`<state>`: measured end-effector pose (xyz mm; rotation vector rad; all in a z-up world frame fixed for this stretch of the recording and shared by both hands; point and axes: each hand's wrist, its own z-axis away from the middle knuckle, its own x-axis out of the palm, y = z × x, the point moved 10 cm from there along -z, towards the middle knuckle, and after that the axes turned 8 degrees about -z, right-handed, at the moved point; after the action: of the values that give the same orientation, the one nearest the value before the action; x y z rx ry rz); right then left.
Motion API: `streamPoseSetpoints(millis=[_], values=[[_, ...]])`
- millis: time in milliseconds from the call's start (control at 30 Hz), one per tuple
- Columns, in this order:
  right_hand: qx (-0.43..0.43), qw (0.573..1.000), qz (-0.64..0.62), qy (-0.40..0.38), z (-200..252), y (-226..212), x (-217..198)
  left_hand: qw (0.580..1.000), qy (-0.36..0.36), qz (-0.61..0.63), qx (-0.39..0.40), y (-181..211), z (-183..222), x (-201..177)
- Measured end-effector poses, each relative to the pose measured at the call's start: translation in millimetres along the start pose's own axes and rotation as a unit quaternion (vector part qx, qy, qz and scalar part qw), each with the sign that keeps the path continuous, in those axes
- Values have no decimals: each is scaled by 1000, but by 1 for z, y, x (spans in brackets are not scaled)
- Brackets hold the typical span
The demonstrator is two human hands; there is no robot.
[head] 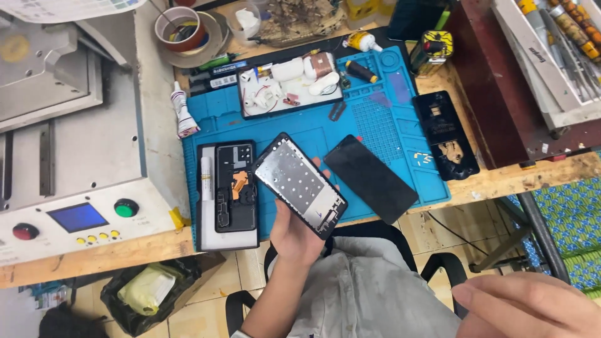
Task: Disassembling and reassembling a smartphone, including cleaning the screen and managing internal components.
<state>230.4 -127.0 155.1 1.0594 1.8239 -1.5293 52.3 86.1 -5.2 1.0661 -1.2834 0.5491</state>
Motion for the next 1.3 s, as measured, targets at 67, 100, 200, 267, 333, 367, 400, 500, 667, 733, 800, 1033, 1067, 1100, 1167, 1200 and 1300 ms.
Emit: streamPoseSetpoints(millis=[67, 100, 200, 267, 333, 367, 400, 500, 667, 733, 800, 1033, 1067, 1100, 1167, 1200, 1300], values=[[-12, 1000, 9, -21, 0, -5, 0, 1000, 1, -3, 0, 1, 2, -1], [-19, 999, 18, -40, 0, -8, 2, 1000, 1, -7, -6, 0, 2, -1], [-49, 998, 13, 20, 22, 9, 9, 1000, 3, -15, -3, 1, 1, -2], [-56, 998, 8, -18, 23, 15, 13, 1000, 1, -11, -2, 1, 0, -3], [-61, 997, 4, -57, 21, 14, 16, 1000, -2, -6, -4, 0, 1, -4], [-53, 996, 17, -68, 18, 11, 17, 1000, -3, -8, -2, 1, 1, -3], [-45, 995, 30, -79, 14, 9, 17, 1000, -4, -9, 1, 1, 1, -2], [-50, 998, 9, -44, 0, -10, 10, 1000, -5, -8, -1, 1, 1, -4], [-90, 994, -28, -50, -14, -22, 7, 1000, -9, -12, 1, 1, 1, -4], [-87, 994, -35, -58, -13, -21, 9, 1000, -8, -4, 0, 1, 3, -5], [-61, 995, -71, -43, -14, -15, 8, 1000, -11, 0, -3, 0, 2, -5], [-28, 996, -87, -2, -21, -27, 8, 1000, -3, -16, 5, 2, 1, -7], [-20, 995, -99, 6, -22, -27, 9, 1000, -10, -13, 8, 3, 0, -4], [-10, 994, -112, 15, -21, -26, 9, 1000, -16, -11, 8, 3, 0, -1], [-48, 990, -130, -4, -25, -26, 14, 1000, -16, -9, 9, 3, 0, -1], [-87, 985, -148, -21, -26, -29, 17, 1000, -17, -9, 9, 3, 0, 0], [-100, 977, -143, -123, -6, -1, 38, 1000, -15, -2, 9, 3, 0, 1]])
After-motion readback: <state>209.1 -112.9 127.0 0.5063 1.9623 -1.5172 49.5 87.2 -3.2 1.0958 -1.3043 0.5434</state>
